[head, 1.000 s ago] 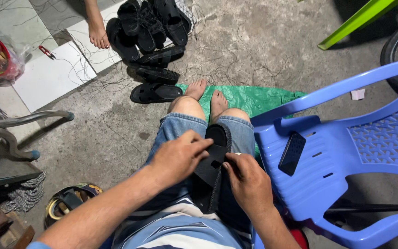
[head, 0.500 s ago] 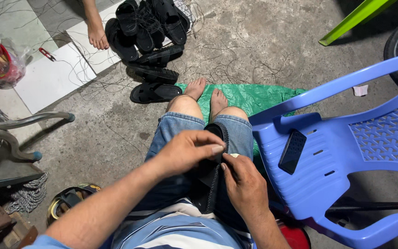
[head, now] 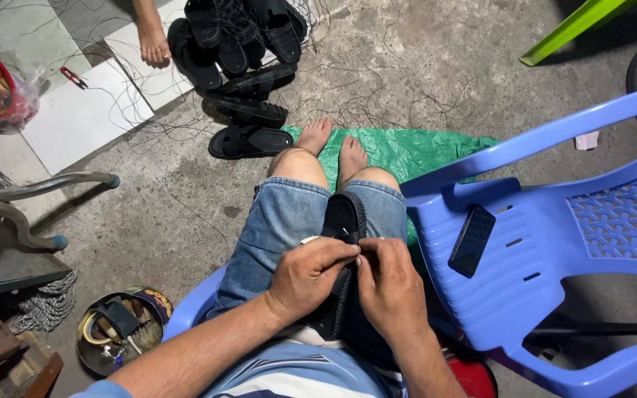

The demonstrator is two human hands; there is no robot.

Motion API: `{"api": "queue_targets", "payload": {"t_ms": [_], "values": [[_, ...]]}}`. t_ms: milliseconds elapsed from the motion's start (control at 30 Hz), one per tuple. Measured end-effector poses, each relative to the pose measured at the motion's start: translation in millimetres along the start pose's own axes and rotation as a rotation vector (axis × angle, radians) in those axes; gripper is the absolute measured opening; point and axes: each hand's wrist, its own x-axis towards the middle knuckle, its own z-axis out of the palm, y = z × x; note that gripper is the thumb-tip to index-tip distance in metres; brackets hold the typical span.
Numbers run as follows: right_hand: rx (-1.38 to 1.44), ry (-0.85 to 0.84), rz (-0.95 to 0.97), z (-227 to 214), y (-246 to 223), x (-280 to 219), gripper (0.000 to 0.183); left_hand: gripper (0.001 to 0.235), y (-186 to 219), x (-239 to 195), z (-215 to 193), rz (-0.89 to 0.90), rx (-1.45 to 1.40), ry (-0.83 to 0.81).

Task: The person sits on a plastic chair and hand-sews a black sandal using a needle and thread. They repeatedly push the needle through the sandal strap and pull the thread to secure the stitching.

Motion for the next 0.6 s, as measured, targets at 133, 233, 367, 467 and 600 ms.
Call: {"api": "queue_targets", "payload": {"t_ms": [133,233,367,467,600], "values": [[0.036,0.042,-0.026,3,-1,0,0.017,0.012,-3,4,-3,-0.097,-0.056,-0.022],[0.077,0.117,-0.073,5,-2,-4,0.019,0.013,-1,10,-10,-0.361,-0.026,-0.044],[0.094,0.180,-0.094,7,-5,-8,0.020,0.023,-10,21,-21,-0.526,0.094,0.020],[0.103,0.179,-0.094,7,-5,-8,0.020,0.024,8,39,-29,-0.698,0.141,-0.148],[0.099,0.186,-0.090,8,-4,-8,0.020,0.030,-3,34,-21,-0.535,0.213,-0.198]]}}
